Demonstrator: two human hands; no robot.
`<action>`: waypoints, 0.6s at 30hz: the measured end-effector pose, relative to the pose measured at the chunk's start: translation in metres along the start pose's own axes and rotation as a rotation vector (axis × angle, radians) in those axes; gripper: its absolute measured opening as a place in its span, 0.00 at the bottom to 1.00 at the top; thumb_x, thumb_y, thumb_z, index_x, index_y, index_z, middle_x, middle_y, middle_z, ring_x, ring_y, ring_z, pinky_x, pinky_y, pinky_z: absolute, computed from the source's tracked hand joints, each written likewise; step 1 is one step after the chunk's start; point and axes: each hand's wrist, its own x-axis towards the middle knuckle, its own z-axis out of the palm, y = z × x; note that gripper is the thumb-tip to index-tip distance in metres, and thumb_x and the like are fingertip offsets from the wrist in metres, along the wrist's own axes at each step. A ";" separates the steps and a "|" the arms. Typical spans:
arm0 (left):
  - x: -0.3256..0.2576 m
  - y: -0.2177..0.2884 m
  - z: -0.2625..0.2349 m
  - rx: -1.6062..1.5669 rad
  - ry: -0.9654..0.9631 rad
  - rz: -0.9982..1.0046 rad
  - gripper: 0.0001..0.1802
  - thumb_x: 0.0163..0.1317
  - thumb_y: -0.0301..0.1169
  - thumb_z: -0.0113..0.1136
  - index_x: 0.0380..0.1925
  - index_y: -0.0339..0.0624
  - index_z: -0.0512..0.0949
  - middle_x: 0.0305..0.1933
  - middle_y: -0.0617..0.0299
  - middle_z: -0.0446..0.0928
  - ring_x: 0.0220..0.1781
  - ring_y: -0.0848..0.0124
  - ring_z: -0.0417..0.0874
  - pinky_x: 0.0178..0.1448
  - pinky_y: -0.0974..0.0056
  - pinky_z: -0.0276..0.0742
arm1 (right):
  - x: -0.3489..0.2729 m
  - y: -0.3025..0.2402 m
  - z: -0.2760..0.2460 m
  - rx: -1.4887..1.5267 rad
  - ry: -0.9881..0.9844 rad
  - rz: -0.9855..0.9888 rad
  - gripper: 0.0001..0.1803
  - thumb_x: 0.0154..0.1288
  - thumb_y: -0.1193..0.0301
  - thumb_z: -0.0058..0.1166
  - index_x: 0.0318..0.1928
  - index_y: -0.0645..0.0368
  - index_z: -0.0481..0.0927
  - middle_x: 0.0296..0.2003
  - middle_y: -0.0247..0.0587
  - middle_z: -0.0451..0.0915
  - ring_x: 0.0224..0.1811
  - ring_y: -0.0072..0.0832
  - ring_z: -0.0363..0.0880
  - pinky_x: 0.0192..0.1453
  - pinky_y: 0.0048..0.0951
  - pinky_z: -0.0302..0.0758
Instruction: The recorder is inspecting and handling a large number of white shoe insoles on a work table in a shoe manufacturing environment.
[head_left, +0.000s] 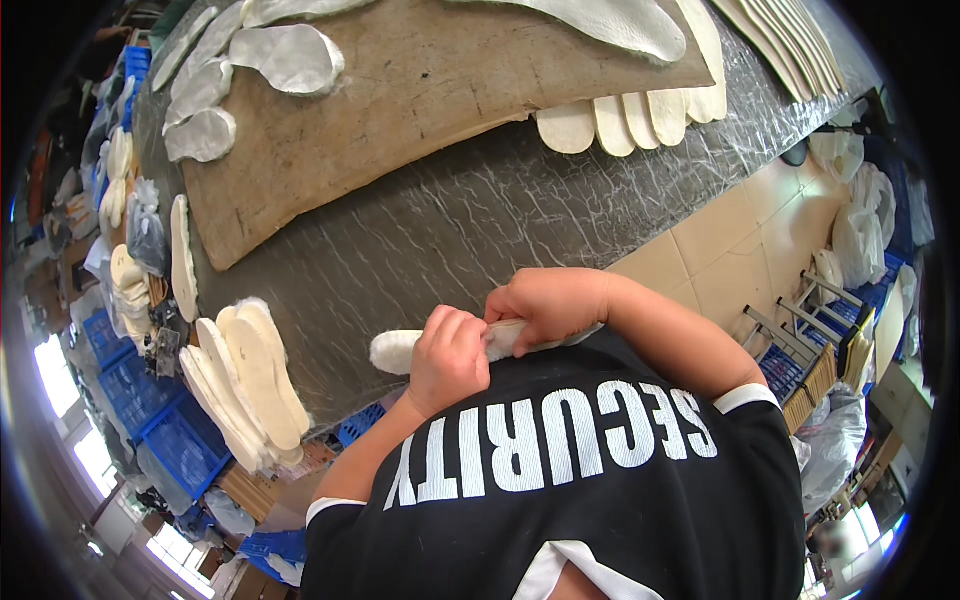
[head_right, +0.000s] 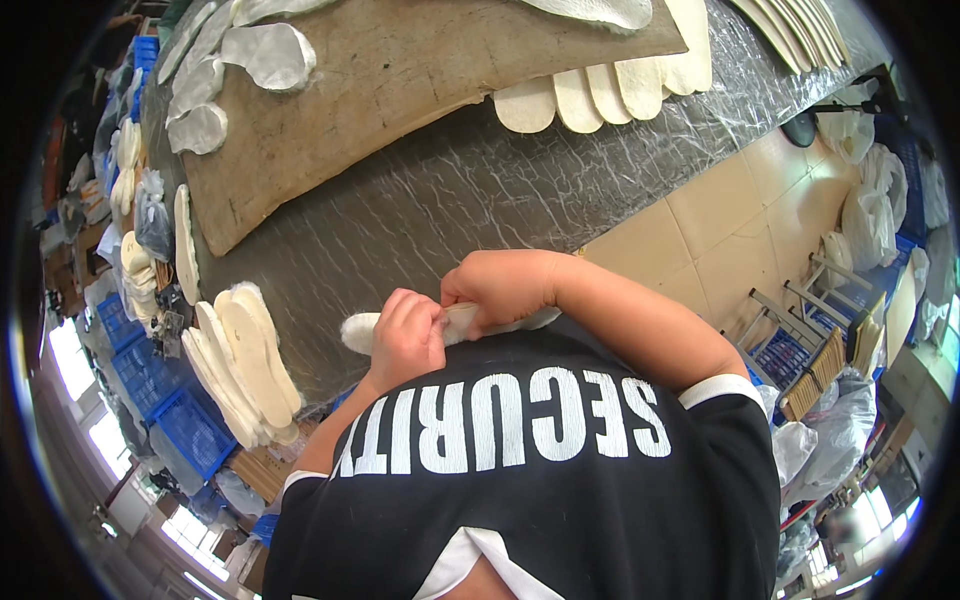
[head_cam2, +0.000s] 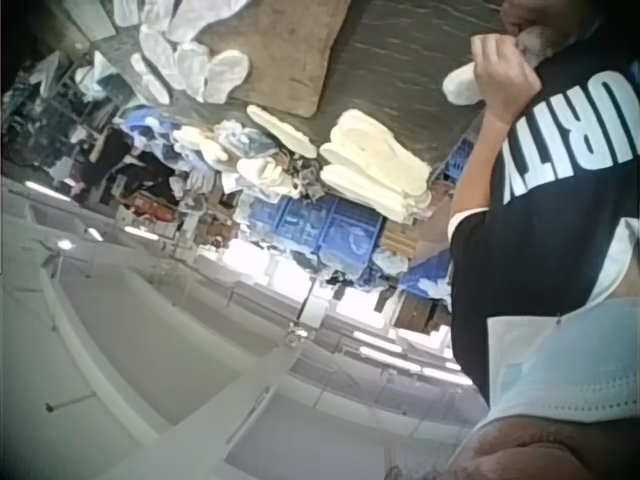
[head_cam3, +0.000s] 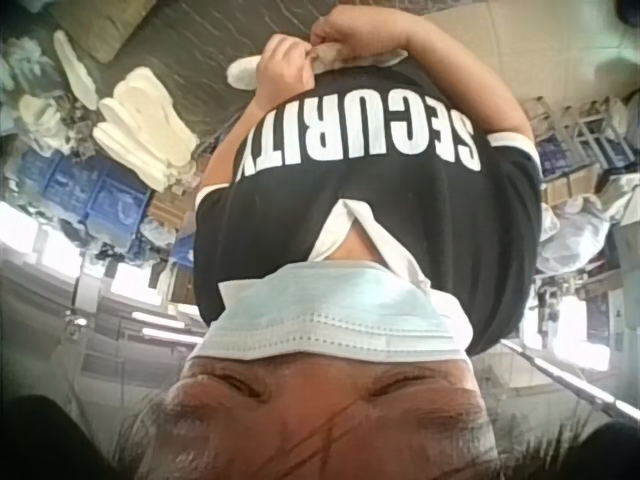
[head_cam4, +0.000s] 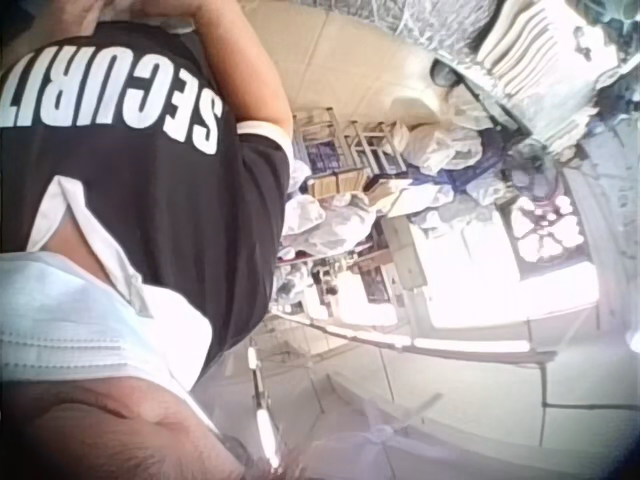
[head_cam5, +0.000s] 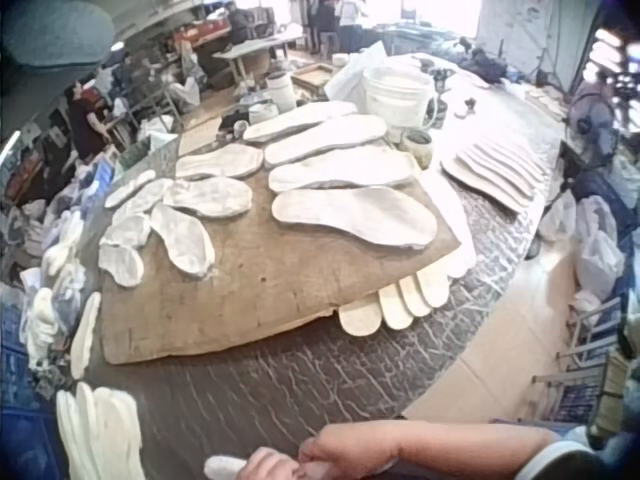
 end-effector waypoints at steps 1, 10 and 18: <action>0.000 0.000 0.000 -0.002 -0.001 -0.002 0.10 0.42 0.17 0.60 0.26 0.39 0.73 0.29 0.56 0.73 0.35 0.55 0.76 0.39 0.57 0.76 | 0.002 0.002 0.002 -0.013 0.018 0.023 0.19 0.57 0.68 0.63 0.48 0.63 0.81 0.38 0.52 0.84 0.41 0.43 0.83 0.45 0.37 0.77; 0.002 -0.007 -0.008 -0.082 0.005 0.060 0.13 0.44 0.22 0.67 0.31 0.39 0.76 0.34 0.57 0.76 0.39 0.57 0.77 0.45 0.56 0.76 | -0.006 0.011 0.004 0.003 0.169 -0.066 0.15 0.56 0.77 0.55 0.46 0.62 0.81 0.35 0.55 0.83 0.39 0.47 0.83 0.43 0.40 0.77; 0.003 -0.008 -0.047 0.069 0.024 0.051 0.23 0.44 0.33 0.76 0.41 0.44 0.76 0.45 0.60 0.79 0.53 0.58 0.79 0.65 0.46 0.65 | -0.018 -0.005 0.003 -0.012 0.291 -0.097 0.15 0.54 0.80 0.52 0.44 0.61 0.81 0.28 0.56 0.82 0.33 0.50 0.82 0.39 0.42 0.76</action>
